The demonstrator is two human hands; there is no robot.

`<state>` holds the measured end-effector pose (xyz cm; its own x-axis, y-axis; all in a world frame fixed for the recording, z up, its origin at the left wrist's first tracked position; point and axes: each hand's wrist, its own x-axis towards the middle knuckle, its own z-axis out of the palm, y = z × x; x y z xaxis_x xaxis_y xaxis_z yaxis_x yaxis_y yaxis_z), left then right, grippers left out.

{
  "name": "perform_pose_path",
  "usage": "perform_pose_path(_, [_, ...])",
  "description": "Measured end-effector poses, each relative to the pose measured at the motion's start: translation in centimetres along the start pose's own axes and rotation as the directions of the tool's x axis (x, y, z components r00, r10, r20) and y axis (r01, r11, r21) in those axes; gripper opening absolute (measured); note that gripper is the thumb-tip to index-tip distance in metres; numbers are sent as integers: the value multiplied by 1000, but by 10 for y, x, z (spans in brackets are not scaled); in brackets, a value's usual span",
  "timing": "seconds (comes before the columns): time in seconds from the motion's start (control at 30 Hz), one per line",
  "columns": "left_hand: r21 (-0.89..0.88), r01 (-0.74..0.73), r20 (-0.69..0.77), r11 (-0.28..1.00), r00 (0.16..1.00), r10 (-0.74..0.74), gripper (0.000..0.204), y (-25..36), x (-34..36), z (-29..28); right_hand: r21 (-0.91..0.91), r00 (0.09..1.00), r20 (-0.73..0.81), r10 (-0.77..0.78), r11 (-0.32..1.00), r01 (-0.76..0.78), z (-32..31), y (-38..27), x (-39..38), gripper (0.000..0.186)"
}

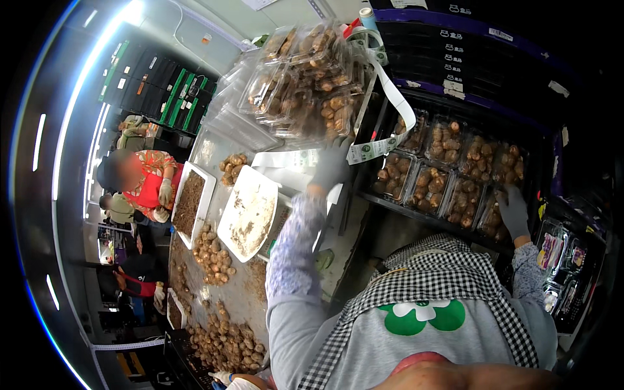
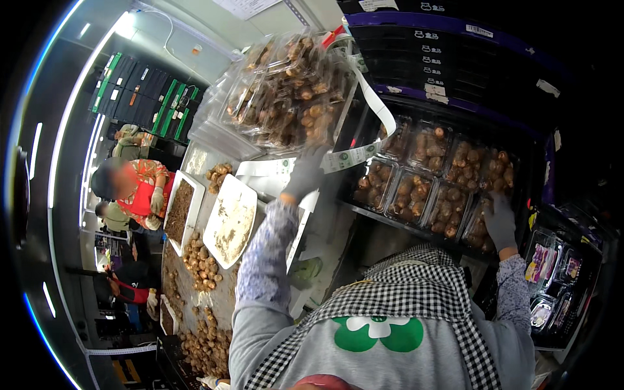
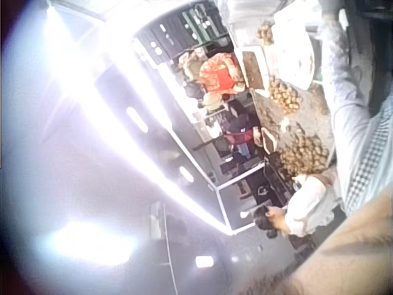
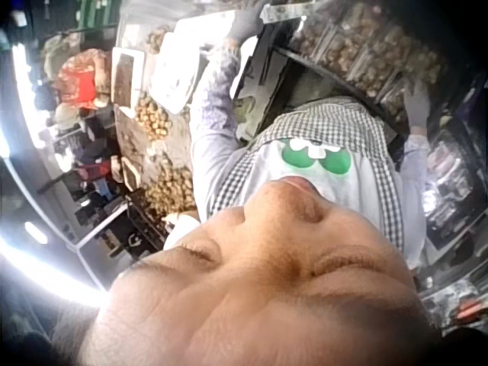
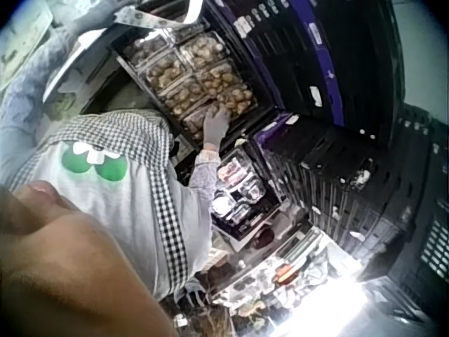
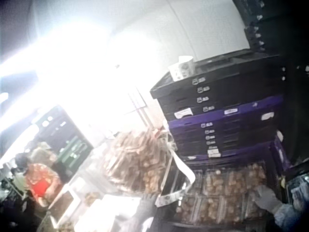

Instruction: The person picks potatoes from a large metal table, places them into a clear plastic container on a scale, and then moves the filled container to a nearby crate. The person repeats this process, handling the potatoes one at a time or in small groups.

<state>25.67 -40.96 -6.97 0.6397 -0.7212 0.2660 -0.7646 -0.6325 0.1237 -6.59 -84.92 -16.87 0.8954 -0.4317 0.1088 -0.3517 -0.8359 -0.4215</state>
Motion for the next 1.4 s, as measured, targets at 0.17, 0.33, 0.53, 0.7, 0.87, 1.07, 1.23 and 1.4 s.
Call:
perform_pose_path(0.17, [389, 0, 486, 921, 849, -205, 52, -1, 49, -5, 469, 927, 242, -287, 871, 148, -42, -79, 27, 28])
perform_pose_path(0.33, [513, -3, 497, 858, 816, -295, 34, -16, 21, 27, 683, 745, 496, -446, 730, -18, -59, -144, 57, 34])
perform_pose_path(0.53, [-309, 418, 530, 855, 822, -210, 23, 114, 69, -43, 816, 771, 300, -561, 570, 97, -27, -192, 71, 56])
perform_pose_path(0.7, [-942, 244, 153, 229, 923, -353, 27, 155, 91, -57, 932, 720, 343, -604, 314, -181, -17, -222, 87, 53])
perform_pose_path(0.87, [-946, 167, 276, -279, 866, -417, 36, 106, 84, -63, 808, 600, 547, -584, 181, -560, -34, -217, 82, 37])
perform_pose_path(1.07, [-846, 409, 485, -342, 857, -174, 40, 156, 42, -54, 782, 679, 579, -451, 72, -619, -11, -220, 72, 38])
perform_pose_path(1.23, [-665, 493, 712, -561, 645, -278, 34, 155, 10, -25, 732, 718, 535, -444, 668, -133, -8, -226, 71, 31])
perform_pose_path(1.4, [-628, 368, 697, -686, 657, -286, 33, 154, -10, -38, 706, 771, -57, -635, 520, 481, -33, -232, 77, 27])
